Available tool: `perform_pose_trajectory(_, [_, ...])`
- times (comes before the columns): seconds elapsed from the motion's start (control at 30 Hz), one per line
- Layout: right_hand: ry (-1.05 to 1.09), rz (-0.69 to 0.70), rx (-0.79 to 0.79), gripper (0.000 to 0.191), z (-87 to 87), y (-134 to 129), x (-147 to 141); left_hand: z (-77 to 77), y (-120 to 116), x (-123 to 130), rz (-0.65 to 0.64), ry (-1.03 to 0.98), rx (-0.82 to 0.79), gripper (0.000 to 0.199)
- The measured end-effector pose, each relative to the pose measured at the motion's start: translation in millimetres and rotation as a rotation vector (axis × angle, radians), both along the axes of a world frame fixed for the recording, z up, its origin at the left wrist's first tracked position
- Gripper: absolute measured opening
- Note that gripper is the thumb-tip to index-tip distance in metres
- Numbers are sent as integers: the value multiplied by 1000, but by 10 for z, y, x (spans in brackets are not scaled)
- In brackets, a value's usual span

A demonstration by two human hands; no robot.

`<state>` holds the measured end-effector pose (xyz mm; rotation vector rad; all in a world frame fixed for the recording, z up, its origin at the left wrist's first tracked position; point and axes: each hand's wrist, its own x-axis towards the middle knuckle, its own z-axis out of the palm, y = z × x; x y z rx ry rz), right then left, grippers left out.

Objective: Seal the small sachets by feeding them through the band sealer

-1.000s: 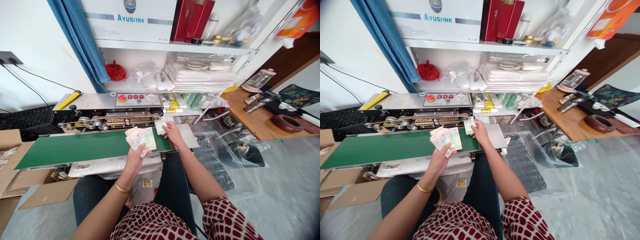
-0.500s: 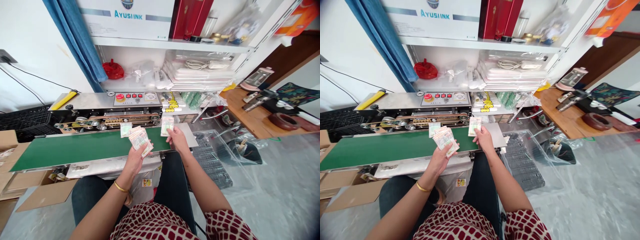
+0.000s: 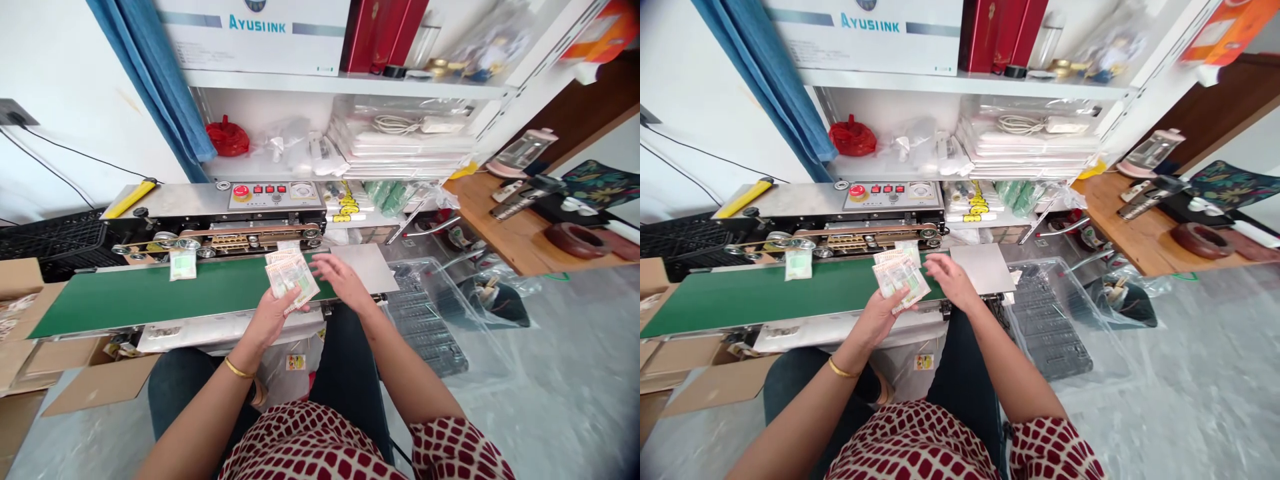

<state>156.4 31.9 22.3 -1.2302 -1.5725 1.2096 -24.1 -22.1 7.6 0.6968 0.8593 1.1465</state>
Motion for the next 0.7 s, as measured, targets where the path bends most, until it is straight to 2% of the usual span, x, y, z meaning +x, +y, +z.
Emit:
perform_pose_trajectory(0.07, [131, 180, -70, 40, -6, -135, -57, -24, 26, 35, 0, 33, 18, 49])
perform_pose_trajectory(0.13, [154, 178, -84, 36, -50, -209, -81, -33, 36, 74, 1, 32, 24, 52])
perform_pose_trajectory(0.27, [216, -77, -188, 37, -171, -148, 38, -18, 30, 98, 33, -19, -16, 51])
perform_pose_trajectory(0.37, [242, -259, -242, 37, -228, 62, 209, -8, 23, 73, 54, 19, -71, 47])
perform_pose_trajectory(0.47, [230, -339, -193, 32, -271, 348, 287, -4, 10, 59, 41, 70, -62, 44])
perform_pose_trajectory(0.53, [180, -323, -181, 28, -300, 525, 259, 0, -6, 61, 43, 85, -49, 43])
perform_pose_trajectory(0.6, [43, -276, -161, 25, -321, 643, 200, 7, -25, 61, 49, 70, -46, 43])
perform_pose_trajectory(0.7, [-237, -311, 35, 25, -307, 643, 133, 16, -41, 46, 55, -6, -31, 46])
